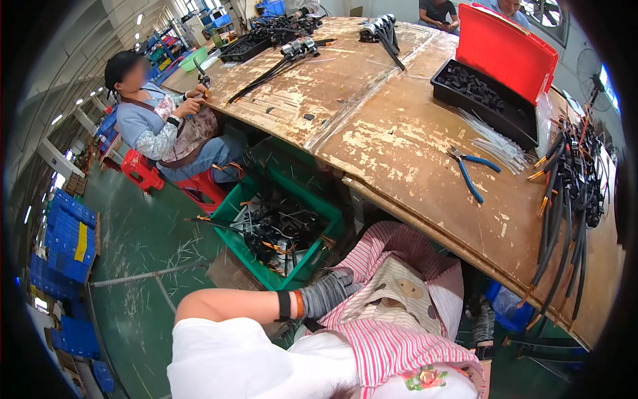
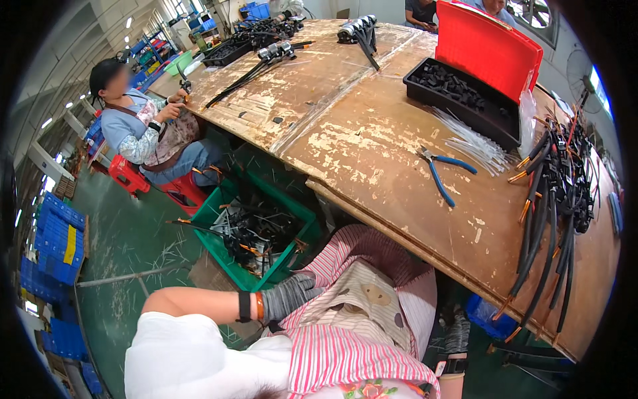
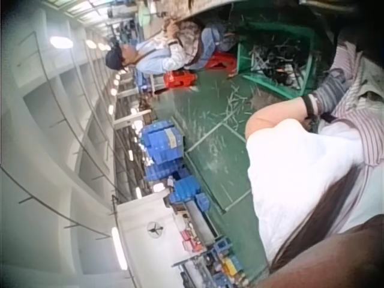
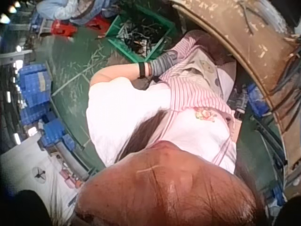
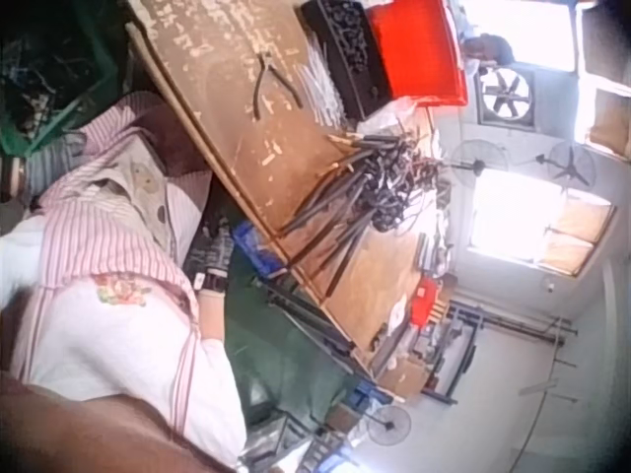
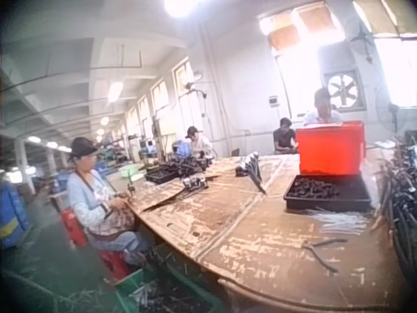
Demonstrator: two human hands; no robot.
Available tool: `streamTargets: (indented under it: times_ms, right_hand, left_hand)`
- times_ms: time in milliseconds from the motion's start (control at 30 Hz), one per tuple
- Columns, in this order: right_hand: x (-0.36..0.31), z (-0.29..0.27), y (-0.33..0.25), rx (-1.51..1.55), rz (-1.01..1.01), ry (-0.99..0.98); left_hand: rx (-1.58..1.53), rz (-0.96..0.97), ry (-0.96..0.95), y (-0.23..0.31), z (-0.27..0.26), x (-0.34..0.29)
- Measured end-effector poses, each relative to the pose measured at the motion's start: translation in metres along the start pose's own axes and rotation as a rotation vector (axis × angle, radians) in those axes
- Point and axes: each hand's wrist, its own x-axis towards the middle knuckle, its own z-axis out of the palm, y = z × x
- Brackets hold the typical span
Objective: Assembling wire harnesses or heavy-duty cables using zip ties and cutting tools at a workstation.
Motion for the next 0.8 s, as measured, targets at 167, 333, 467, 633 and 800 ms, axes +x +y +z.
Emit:
streamTargets:
  times_ms: [167, 333, 467, 633, 800]
  right_hand:
    - [-0.001, -0.004, -0.008, 0.05, 0.047, -0.027]
    - [-0.002, -0.005, 0.004, 0.078, 0.001, 0.01]
    - [0.003, -0.003, 0.008, -0.039, -0.012, 0.062]
    - [0.013, -0.01, 0.009, -0.028, -0.018, -0.014]
    - [0.008, -0.004, 0.0, 0.024, 0.005, 0.01]
  left_hand:
    - [-0.084, 0.097, -0.129, -0.01, -0.008, -0.014]
    - [0.024, -0.049, -0.035, 0.009, 0.013, -0.004]
    - [0.104, -0.192, -0.084, 0.015, 0.001, 0.004]
    - [0.053, -0.017, -0.182, -0.002, -0.018, -0.007]
    - [0.093, 0.139, -0.138, -0.01, -0.028, -0.017]
